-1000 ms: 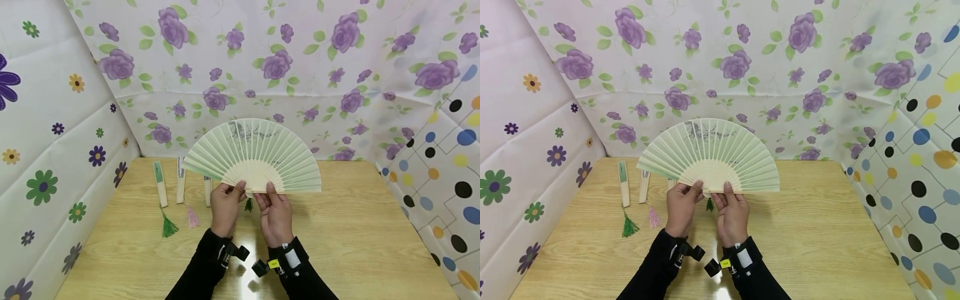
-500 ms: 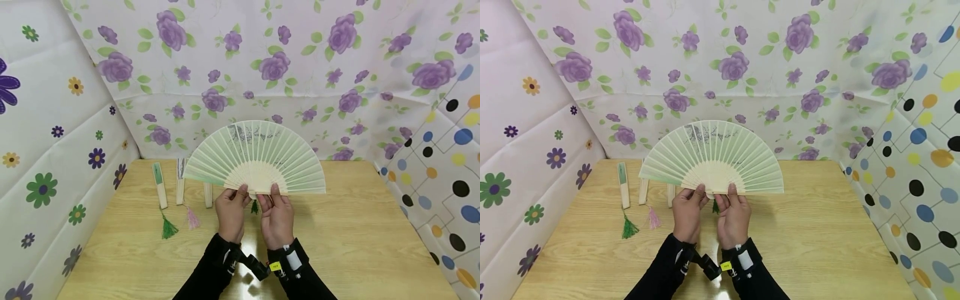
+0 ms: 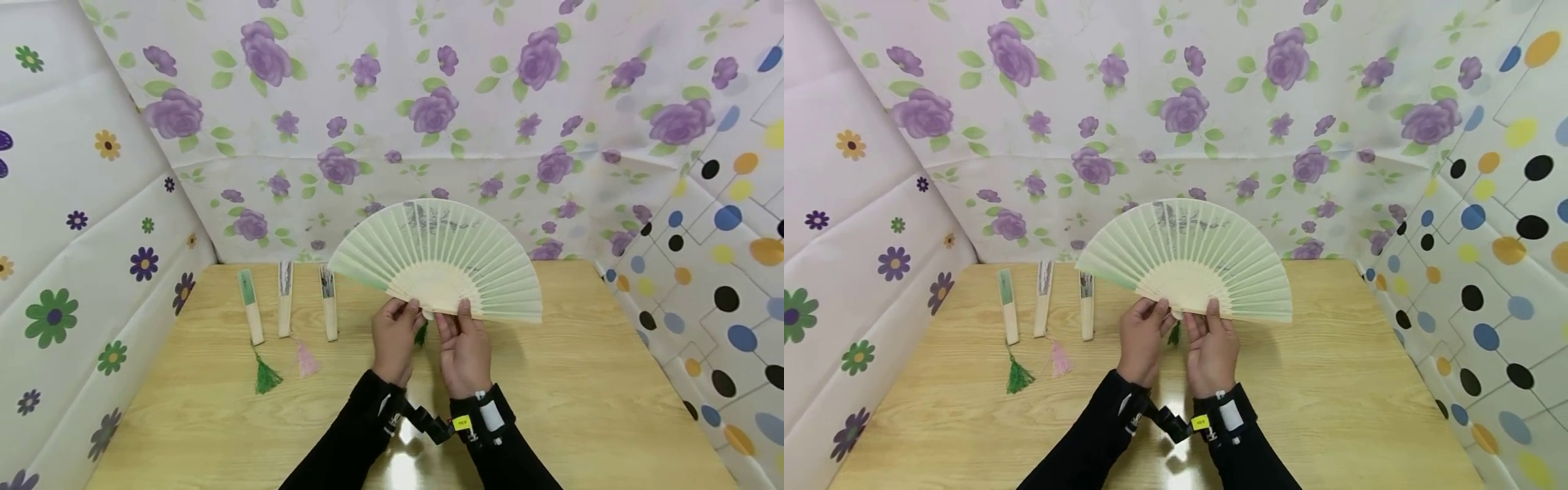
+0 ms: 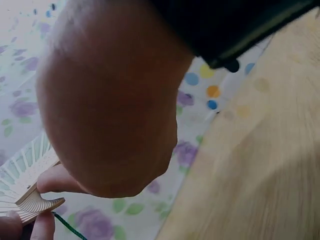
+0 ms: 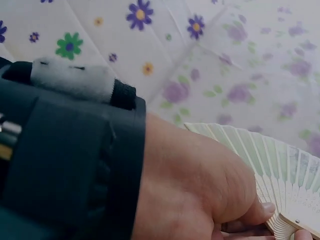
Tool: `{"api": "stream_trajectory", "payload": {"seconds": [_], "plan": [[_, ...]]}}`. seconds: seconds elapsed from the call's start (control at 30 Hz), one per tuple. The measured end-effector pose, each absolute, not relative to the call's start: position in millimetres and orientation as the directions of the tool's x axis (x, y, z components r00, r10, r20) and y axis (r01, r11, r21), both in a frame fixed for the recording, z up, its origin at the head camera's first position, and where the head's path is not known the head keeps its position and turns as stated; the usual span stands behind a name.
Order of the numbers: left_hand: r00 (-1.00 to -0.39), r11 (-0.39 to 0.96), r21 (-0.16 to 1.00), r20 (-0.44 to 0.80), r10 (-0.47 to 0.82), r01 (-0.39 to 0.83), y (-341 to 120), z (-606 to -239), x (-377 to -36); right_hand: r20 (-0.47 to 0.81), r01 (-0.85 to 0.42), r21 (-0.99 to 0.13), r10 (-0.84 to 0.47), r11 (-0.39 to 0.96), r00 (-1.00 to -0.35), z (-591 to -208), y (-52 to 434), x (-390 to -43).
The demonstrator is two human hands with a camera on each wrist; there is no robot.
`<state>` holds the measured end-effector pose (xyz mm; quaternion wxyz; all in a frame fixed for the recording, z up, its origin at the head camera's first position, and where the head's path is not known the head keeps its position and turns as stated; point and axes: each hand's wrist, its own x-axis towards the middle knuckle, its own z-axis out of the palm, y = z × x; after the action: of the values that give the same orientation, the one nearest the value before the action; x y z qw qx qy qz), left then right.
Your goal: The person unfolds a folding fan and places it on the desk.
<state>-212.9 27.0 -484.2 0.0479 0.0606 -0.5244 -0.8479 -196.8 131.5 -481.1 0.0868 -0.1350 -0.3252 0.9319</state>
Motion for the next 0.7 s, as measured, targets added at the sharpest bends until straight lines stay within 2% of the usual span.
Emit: {"api": "stream_trajectory", "payload": {"seconds": [0.2,0.47,0.57,0.7], "plan": [[-0.993,-0.424,0.9,-0.118,-0.006,-0.104,83,-501,-241,-0.313,-0.106,-0.575,0.338,-0.811,-0.888,-495,191,-205],[-0.946,-0.349,0.881,-0.275,0.173,-0.32,156,-521,-274,-0.409,-0.151,-0.689,0.553,-0.708,-0.726,-520,284,-202],[-0.908,-0.363,0.834,-0.364,0.206,-0.417,179,-529,-292,-0.444,-0.131,-0.695,0.565,-0.707,-0.696,-526,309,-202],[-0.873,-0.373,0.789,-0.437,0.215,-0.487,206,-543,-306,-0.506,-0.066,-0.665,0.514,-0.744,-0.693,-527,335,-199]]}}
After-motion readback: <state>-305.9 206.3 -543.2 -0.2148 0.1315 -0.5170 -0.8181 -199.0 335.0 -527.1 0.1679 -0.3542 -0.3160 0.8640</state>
